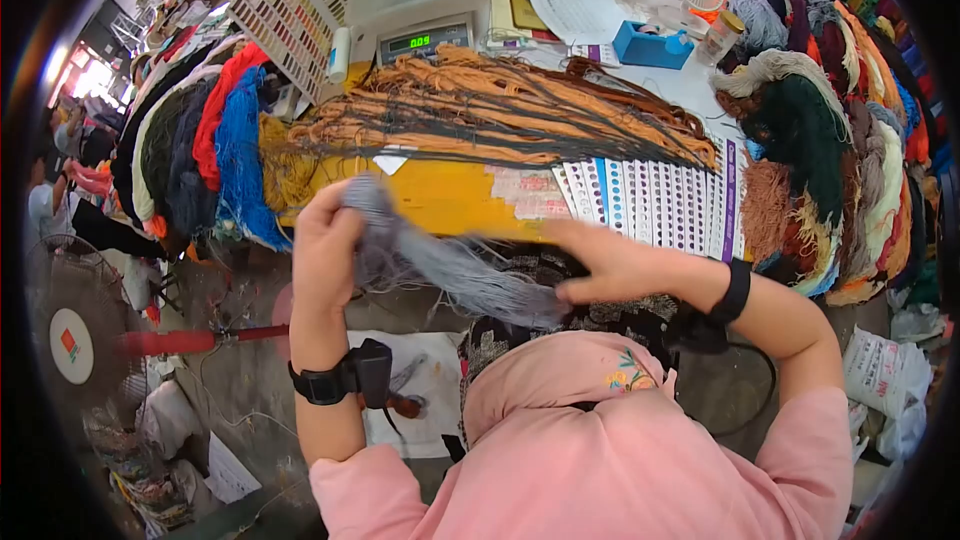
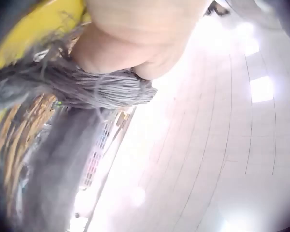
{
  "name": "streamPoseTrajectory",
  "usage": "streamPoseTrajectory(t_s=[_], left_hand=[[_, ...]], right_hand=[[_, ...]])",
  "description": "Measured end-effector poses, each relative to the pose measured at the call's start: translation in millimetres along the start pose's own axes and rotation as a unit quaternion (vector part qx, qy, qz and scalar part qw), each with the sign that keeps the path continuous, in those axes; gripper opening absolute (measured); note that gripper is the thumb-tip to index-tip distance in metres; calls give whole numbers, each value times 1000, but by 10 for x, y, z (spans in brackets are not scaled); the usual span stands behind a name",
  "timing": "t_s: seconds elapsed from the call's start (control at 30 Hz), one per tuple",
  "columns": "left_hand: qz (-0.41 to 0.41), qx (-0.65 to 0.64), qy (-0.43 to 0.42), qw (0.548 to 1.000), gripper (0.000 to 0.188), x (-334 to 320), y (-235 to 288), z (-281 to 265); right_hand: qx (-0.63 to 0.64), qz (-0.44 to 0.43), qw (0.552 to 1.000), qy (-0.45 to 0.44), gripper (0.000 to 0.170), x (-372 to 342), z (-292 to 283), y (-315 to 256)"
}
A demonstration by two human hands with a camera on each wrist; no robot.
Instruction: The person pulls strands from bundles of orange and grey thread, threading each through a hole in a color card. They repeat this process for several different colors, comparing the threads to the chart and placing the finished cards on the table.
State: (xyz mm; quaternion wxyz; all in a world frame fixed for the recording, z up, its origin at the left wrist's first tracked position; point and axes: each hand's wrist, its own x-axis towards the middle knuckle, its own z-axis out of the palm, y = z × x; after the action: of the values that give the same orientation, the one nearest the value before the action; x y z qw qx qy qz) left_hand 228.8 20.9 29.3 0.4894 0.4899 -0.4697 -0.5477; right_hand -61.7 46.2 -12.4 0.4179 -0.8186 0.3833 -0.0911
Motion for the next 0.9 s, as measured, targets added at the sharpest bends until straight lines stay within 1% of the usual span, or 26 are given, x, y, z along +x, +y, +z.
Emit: streamPoseTrajectory(t_s=[0.03, 0.07, 0.1, 0.13, 0.17, 0.2, 0.27, 0.3, 0.33, 0.37, 0.4, 0.43, 0.47, 0.5, 0.53, 0.57, 0.6, 0.63, 0.67, 0.7, 0.73, 0.77, 0.8, 0.87, 0.9], left_hand=[[115, 115, -54, 985, 15, -18, 64, 128], [169, 206, -79, 961, 14, -48, 135, 248], [220, 295, -105, 924, 13, -74, 203, 358], [250, 360, -123, 890, 13, -86, 271, 463], [279, 423, -141, 850, 13, -93, 336, 558], [306, 483, -159, 805, 13, -86, 370, 609], [207, 439, -212, 848, 15, -13, 401, 592], [157, 415, -238, 864, 18, 16, 417, 571], [131, 400, -217, 881, 15, 10, 432, 546], [185, 377, -149, 895, 14, 1, 397, 555], [237, 351, -79, 903, 14, -8, 339, 562], [286, 322, -7, 903, 13, -30, 295, 564], [283, 342, 14, 896, 15, -93, 351, 529], [230, 312, -117, 914, 18, -125, 326, 462], [171, 277, -248, 913, 22, -149, 294, 389], [107, 234, -372, 892, 26, -172, 283, 375], [131, 194, -430, 872, 40, -186, 222, 529], [202, 116, -409, 882, 53, -226, 114, 651], [138, 18, -340, 930, 56, -186, 72, 695], [100, -95, -282, 950, 59, -86, 143, 704], [77, -209, -219, 950, 62, 13, 219, 716], [77, -335, -172, 923, 64, 89, 446, 695], [84, -391, -173, 900, 56, 135, 624, 631], [75, -470, -117, 872, 44, 147, 1018, 649], [96, -469, -151, 865, 43, 157, 1110, 647]], right_hand=[[2, -15, 994, 104, 66, 66, -43, -61], [54, -42, 985, 158, 62, 177, -145, -176], [139, -88, 972, 168, 60, 291, -206, -298], [223, -133, 949, 178, 59, 402, -247, -418], [304, -176, 918, 186, 57, 459, -272, -516], [303, -143, 932, 139, 51, 472, -285, -588], [299, -77, 950, 47, 40, 465, -324, -689], [293, -18, 956, 10, 33, 433, -390, -714], [287, 43, 957, -29, 27, 388, -467, -724], [279, 103, 952, -68, 21, 348, -522, -728], [295, 89, 949, -61, 15, 320, -548, -728], [349, 81, 932, -52, 17, 317, -565, -729], [404, 73, 911, -42, 18, 320, -576, -728], [457, 64, 887, -32, 20, 325, -588, -734], [425, 54, 903, -33, 22, 340, -602, -771], [427, 38, 903, -44, 23, 344, -602, -850], [426, 22, 903, -58, 23, 349, -613, -955], [423, 6, 903, -74, 23, 337, -644, -1054], [409, -6, 907, -102, 22, 317, -705, -1136], [370, -12, 926, -78, 21, 330, -730, -1129], [329, -19, 943, -53, 21, 347, -766, -1113], [290, -23, 956, -27, 20, 366, -791, -1093], [306, -14, 952, -22, 19, 401, -806, -1051], [244, -53, 968, -5, 18, 510, -781, -950], [213, -75, 974, 3, 18, 574, -743, -914]])
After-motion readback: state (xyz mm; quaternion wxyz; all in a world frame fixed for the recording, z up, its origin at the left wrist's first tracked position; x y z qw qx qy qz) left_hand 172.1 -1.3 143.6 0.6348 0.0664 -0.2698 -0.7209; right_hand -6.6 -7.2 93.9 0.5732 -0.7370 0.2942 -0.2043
